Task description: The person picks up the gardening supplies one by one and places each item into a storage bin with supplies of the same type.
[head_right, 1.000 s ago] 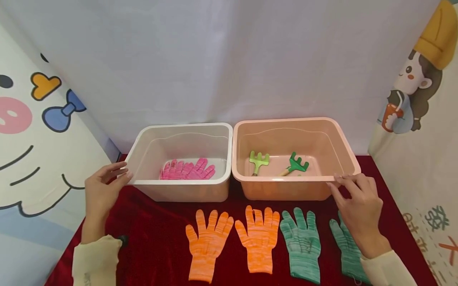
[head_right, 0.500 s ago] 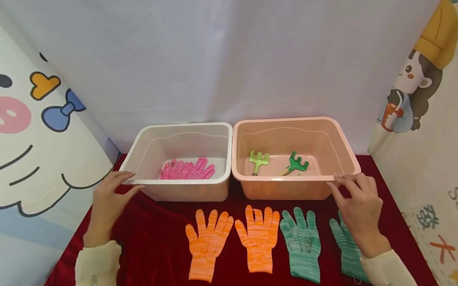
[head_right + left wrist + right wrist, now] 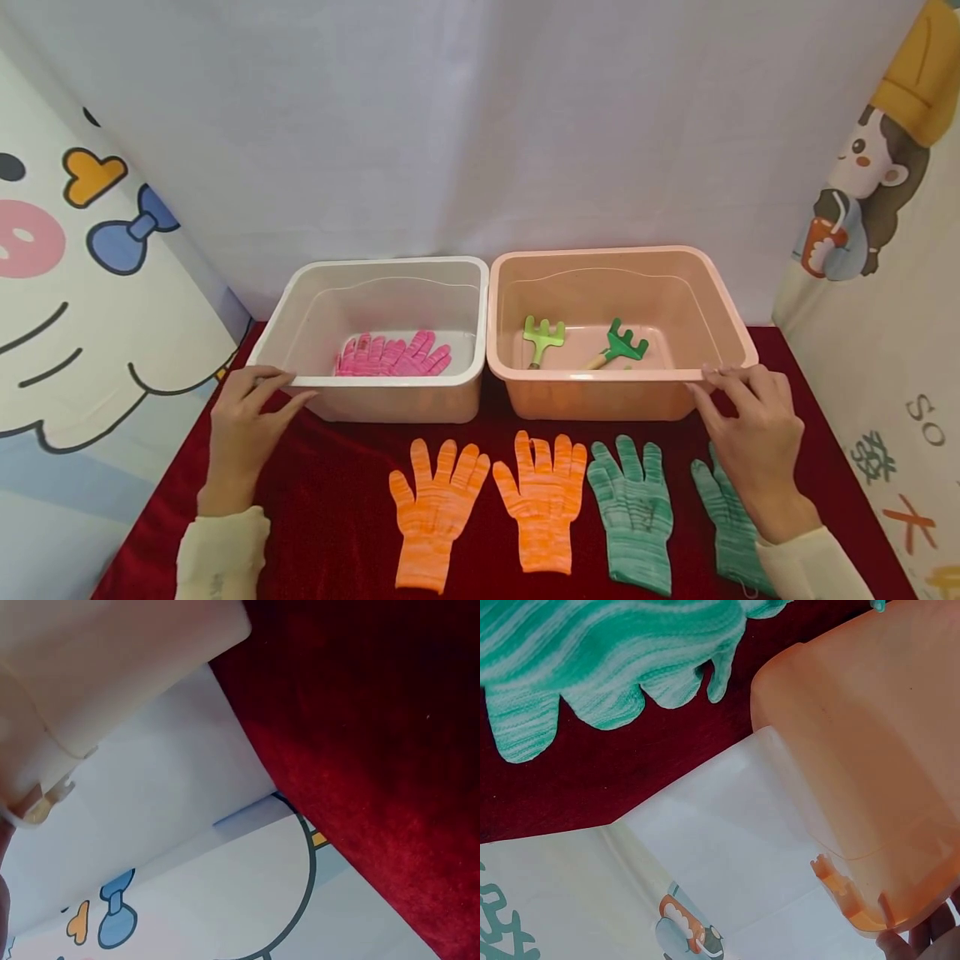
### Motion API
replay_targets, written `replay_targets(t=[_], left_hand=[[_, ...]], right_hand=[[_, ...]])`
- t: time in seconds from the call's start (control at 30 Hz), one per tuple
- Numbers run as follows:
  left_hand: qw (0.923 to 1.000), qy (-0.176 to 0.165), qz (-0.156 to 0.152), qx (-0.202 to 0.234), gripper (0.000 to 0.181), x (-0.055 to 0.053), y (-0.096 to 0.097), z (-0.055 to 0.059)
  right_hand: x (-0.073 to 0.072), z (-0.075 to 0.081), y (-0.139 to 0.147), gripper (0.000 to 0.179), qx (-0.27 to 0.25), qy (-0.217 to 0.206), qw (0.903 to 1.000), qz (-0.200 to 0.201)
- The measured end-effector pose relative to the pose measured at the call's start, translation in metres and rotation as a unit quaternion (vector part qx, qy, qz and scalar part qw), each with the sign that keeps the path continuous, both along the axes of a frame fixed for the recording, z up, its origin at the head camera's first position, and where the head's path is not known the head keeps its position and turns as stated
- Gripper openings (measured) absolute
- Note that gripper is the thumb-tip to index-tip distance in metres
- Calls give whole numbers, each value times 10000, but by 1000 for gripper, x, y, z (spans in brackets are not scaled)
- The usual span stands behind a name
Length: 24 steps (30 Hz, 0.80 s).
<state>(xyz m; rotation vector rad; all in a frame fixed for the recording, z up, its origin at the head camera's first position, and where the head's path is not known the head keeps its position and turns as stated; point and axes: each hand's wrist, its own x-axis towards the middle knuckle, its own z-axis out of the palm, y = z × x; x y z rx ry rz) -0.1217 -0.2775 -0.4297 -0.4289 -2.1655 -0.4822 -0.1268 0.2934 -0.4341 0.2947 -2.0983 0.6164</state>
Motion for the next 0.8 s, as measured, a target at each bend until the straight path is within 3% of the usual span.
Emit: replay_targets(t=[0.47,0.8], left_hand=[[9954,671,656,173,45,-4,9,-12],[9915,926,880,253,51,-6,9,-17]], right_hand=[[1,-1,0,41,-6,-54,10000,-67],[-1,-1,1,40,-64,49,10000,26]])
